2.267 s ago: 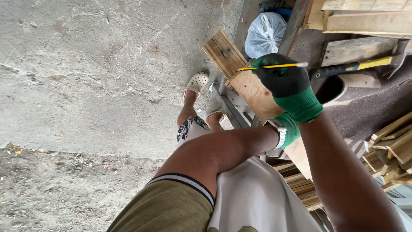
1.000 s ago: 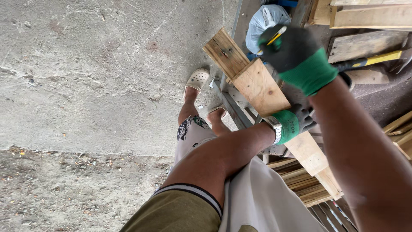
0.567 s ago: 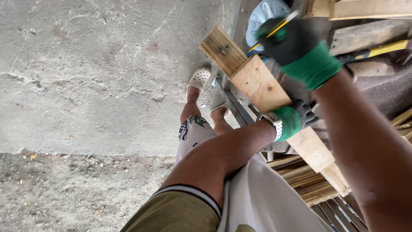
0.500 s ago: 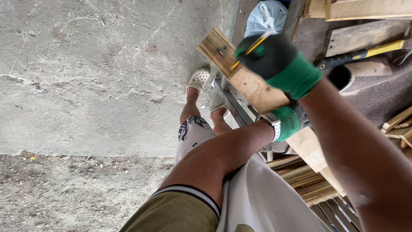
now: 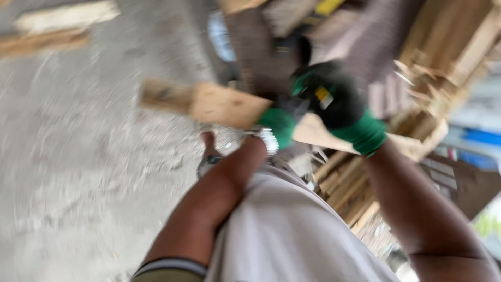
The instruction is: The person repeatedly picks up wooden planks, places them on a workbench, and uses a pencil to mark lines on each plank. The marked planks are then set aside. The person wears green gloves and white clogs throughout.
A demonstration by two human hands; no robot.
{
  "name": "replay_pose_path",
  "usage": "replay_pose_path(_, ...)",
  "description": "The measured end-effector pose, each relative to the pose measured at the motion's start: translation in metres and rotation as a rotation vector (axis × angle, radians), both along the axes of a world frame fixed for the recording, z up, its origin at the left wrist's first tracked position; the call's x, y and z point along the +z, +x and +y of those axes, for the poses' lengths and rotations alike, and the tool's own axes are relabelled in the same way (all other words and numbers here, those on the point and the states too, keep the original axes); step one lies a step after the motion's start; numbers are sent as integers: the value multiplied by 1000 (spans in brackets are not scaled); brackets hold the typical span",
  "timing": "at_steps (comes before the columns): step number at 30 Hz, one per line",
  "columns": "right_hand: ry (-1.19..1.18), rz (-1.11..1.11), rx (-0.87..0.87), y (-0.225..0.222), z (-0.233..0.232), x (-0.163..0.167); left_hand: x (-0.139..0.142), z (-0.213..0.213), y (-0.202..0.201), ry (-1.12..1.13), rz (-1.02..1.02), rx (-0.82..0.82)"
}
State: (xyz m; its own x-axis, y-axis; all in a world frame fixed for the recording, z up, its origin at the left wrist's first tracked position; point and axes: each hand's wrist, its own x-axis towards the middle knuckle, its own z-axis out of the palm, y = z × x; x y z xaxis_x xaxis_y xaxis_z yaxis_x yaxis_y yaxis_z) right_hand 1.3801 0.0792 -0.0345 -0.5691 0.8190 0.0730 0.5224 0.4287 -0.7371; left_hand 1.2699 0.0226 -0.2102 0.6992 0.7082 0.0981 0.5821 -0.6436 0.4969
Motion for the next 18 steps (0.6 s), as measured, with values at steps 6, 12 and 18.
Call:
replay_pose_path(6, -383, -226, -634, 97, -188, 19, 50, 4, 0, -170, 44, -123)
replay_pose_path(12, -713, -365, -1064, 145, -305, -9, 78, -2, 31, -61, 229, -127)
replay_pose_path(18, -199, -295, -948, 174, -298, -23, 123, 4, 31, -55, 197, -105)
